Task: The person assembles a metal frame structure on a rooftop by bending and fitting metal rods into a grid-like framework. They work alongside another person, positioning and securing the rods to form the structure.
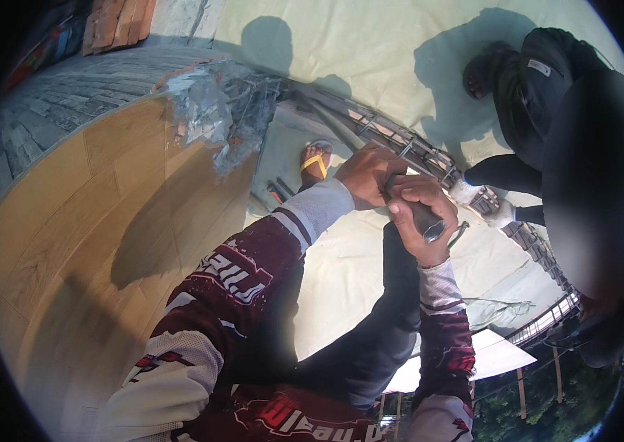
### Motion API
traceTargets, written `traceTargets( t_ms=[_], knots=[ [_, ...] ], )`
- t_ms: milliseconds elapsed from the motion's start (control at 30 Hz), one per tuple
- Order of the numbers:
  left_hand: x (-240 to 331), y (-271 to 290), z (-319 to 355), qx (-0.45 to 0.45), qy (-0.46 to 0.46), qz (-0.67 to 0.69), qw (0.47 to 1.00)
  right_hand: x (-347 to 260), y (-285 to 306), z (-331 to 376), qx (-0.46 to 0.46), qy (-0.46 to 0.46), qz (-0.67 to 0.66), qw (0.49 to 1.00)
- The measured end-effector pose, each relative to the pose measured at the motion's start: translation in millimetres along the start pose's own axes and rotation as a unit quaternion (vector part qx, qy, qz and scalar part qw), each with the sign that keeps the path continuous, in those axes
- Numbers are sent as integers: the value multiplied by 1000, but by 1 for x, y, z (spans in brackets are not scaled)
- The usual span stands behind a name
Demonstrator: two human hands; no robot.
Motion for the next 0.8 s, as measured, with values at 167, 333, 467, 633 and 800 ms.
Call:
traceTargets(
  t_ms=[167,333,467,633,800],
  knots=[
    [-6,6,6,-29,-9,-12,999,-24,-14,-28,-108,127,-79,983],
    [10,26,24,143,28,-7,989,-18,-33,-23,-44,161,-198,966],
    [28,27,34,337,64,-82,936,-20,-38,-20,-29,155,-180,971],
    [13,48,25,353,21,-43,934,-37,-53,-43,-49,153,-194,968],
    [-12,90,36,226,115,-54,966,-60,-105,-80,-93,180,-172,964]
  ],
)
Point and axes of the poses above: each hand's wrist, its own z-axis away from the middle knuckle, its own y-axis out of the back of the hand, x = y × z, the point moved 7 cm from there along -z, towards the middle knuckle, and after that the axes turned 7 degrees about -y, right-handed, at the moved point
